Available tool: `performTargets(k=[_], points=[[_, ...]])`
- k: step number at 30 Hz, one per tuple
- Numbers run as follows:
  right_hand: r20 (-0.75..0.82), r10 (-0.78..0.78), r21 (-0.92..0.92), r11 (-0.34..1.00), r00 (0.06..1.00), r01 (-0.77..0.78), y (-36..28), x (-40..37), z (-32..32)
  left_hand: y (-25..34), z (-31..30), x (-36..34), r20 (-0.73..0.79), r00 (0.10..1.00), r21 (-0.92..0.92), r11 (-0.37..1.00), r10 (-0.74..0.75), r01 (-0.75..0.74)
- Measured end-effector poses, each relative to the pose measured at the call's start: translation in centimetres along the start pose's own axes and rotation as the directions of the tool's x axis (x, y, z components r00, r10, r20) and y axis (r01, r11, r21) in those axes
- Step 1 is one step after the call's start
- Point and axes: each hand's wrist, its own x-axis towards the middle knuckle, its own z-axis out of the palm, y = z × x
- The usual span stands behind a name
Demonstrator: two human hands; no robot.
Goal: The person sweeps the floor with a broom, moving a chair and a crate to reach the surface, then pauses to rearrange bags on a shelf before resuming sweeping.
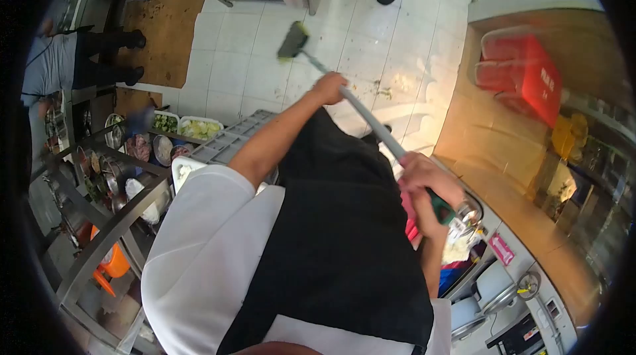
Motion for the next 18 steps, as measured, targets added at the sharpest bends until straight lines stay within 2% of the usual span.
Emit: performTargets(k=[2, 3, 4, 5, 8, 10, 11, 12, 13, 14, 15, 16, 17, 18], points=[[-0.079, -0.01, -0.024, 1.0, 0.997, 0.008, -1.6, -3.0, -3.1, 5.9, 1.8, 0.9, 0.095, 0.984, -0.115, 0.984, 0.15, -0.138], [-0.128, -0.026, -0.04, 0.999, 0.991, 0.021, -2.4, -4.3, -4.6, 7.7, 4.7, 2.4, 0.097, 0.973, -0.145, 0.97, 0.212, -0.196], [-0.194, -0.049, -0.029, 0.999, 0.98, 0.044, -3.3, -5.2, -5.9, 11.1, 3.9, 2.3, 0.075, 0.974, -0.172, 0.965, 0.214, -0.199], [-0.257, -0.075, -0.02, 0.997, 0.964, 0.073, -4.2, -6.0, -7.4, 14.4, 2.1, 2.2, 0.125, 0.981, -0.145, 0.981, 0.148, -0.13], [-0.293, -0.159, -0.008, 0.986, 0.943, 0.164, -6.5, -8.5, -13.9, 20.1, -0.8, 2.0, 0.175, 0.971, -0.054, 0.987, 0.161, -0.154], [-0.317, -0.19, 0.161, 0.955, 0.929, 0.251, -7.3, -9.8, -17.0, 21.9, -1.5, 0.9, 0.102, 0.981, 0.038, 0.985, 0.163, -0.168], [-0.3, -0.19, 0.217, 0.941, 0.935, 0.261, -5.9, -10.6, -17.8, 21.7, -1.2, -0.2, 0.123, 0.99, 0.102, 0.992, 0.067, -0.08], [-0.292, -0.227, 0.236, 0.924, 0.929, 0.3, -3.8, -11.0, -18.6, 19.6, 0.5, -1.1, 0.042, 0.999, 0.108, 0.994, 0.03, -0.034], [-0.161, -0.118, 0.219, 0.964, 0.98, 0.152, -2.4, -10.6, -19.1, 16.9, 1.9, -2.4, -0.124, 0.991, 0.066, 0.997, 0.055, -0.047], [-0.075, -0.076, 0.226, 0.97, 0.994, 0.091, -0.1, -10.0, -17.9, 11.6, 5.5, -2.9, -0.225, 0.966, 0.185, 0.979, 0.124, -0.082], [0.012, -0.033, 0.223, 0.974, 0.999, 0.029, 2.1, -9.3, -16.8, 10.6, 4.7, -5.0, -0.102, 0.973, 0.097, 0.971, -0.207, 0.217], [0.143, 0.047, 0.24, 0.967, 0.989, -0.081, 6.0, -10.1, -15.2, 7.4, 6.4, -7.1, -0.074, 0.951, 0.078, 0.949, -0.299, 0.304], [0.201, 0.049, 0.249, 0.963, 0.978, -0.099, 7.8, -11.0, -13.9, 4.8, 8.0, -8.7, 0.108, 0.897, 0.112, 0.902, -0.428, 0.417], [0.27, 0.021, 0.238, 0.967, 0.963, -0.088, 7.7, -11.4, -14.1, 0.0, 12.4, -8.5, 0.182, 0.957, 0.255, 0.95, -0.227, 0.177]])
